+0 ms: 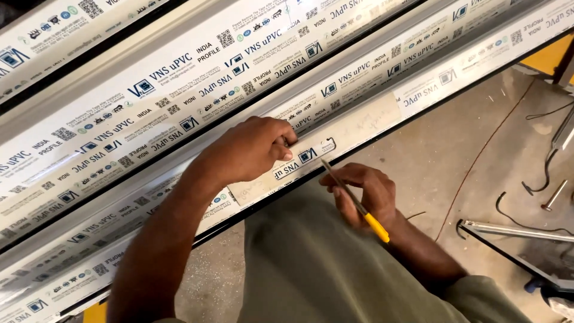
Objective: Measuring and marking PVC window frame profiles using a measuring tape and pencil.
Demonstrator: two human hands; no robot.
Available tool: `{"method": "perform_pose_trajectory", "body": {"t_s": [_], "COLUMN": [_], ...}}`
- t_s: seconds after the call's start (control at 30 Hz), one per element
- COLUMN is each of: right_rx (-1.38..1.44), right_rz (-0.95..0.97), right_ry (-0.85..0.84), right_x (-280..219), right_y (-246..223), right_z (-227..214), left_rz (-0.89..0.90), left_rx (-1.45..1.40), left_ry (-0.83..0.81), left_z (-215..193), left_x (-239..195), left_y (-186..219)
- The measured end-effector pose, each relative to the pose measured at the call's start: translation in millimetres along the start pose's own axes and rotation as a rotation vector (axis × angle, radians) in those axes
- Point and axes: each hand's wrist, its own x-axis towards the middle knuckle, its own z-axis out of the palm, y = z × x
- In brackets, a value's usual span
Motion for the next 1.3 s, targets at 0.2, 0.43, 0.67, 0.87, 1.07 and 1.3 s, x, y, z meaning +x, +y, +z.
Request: {"method": "perform_pose_trajectory", "body": {"t_s": [0.2,0.43,0.67,0.87,1.07,1.3], "right_rx": [-0.131,-0.193,-0.17,-0.198,-0.186,-0.174], "right_rz": [-0.149,-0.105,-0.128,-0.18,-0.212,-0.23], "right_ry": [0.088,0.131,0.12,0.127,0.154,0.152], "right_x": [18,28,28,31,21,24], "right_y": [-11,-16,-8,-5,10,12], "right_z": [8,14,20,22,30,32], "left_rz": [0.012,-0.035,-0.002,-0.032,-0.023,-0.032], "left_rx": [0.024,0.048,0.079,0.123,0.141,0.152], "left_ry": [-0.021,-0.059,-0.058,-0.062,-0.063,-0.063], "left_z": [-2,-6,-4,-6,-3,-6], "left_x": [3,-3,-1,-4,-4,-4], "left_y": [-1,9,6,12,8,11]}}
